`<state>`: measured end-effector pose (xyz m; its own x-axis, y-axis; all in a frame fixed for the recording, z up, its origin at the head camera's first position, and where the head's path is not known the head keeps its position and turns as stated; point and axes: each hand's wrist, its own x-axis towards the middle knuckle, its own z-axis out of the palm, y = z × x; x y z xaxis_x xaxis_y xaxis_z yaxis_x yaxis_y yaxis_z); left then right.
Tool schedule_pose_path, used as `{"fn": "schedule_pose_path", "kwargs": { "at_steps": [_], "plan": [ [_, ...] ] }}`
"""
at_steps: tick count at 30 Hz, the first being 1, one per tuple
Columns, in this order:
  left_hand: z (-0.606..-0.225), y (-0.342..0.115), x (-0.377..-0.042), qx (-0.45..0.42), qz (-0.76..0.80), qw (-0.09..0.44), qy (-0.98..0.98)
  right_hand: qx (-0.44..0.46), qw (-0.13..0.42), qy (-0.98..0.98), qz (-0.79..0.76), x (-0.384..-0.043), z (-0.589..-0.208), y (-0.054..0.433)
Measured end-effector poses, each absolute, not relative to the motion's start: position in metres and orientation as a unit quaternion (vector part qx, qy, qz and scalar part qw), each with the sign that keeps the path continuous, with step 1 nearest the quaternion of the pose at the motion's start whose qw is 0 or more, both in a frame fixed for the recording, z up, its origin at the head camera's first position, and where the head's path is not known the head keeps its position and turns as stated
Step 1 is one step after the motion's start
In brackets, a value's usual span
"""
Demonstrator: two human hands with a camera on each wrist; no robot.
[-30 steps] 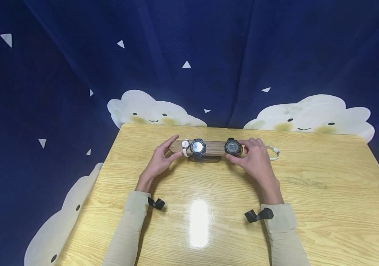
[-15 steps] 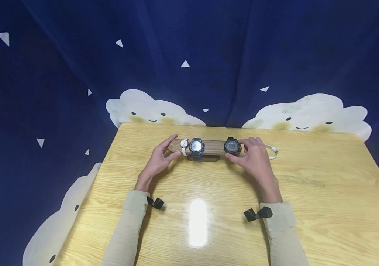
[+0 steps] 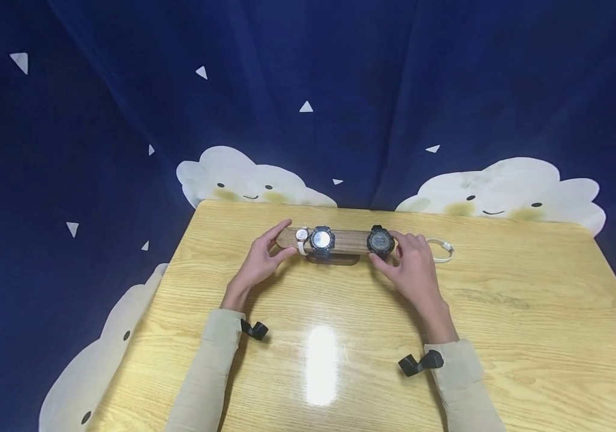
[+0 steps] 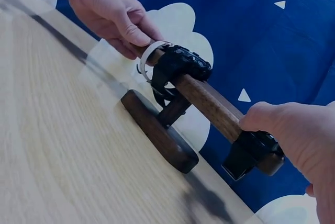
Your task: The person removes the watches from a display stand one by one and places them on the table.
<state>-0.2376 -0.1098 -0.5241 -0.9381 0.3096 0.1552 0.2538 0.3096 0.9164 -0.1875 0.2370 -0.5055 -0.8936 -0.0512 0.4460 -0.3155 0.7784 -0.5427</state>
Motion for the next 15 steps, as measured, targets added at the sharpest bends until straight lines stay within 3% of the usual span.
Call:
{"fn": "schedule_pose_path", "kwargs": {
  "at_steps": [15],
  "plan": [
    [-0.5254,-0.1101,-0.2377,0.175,0.567,0.024,0.804,0.089,0.209,-0.920,0.320,-0.1845,-0.5011,0.2464]
  ]
}}
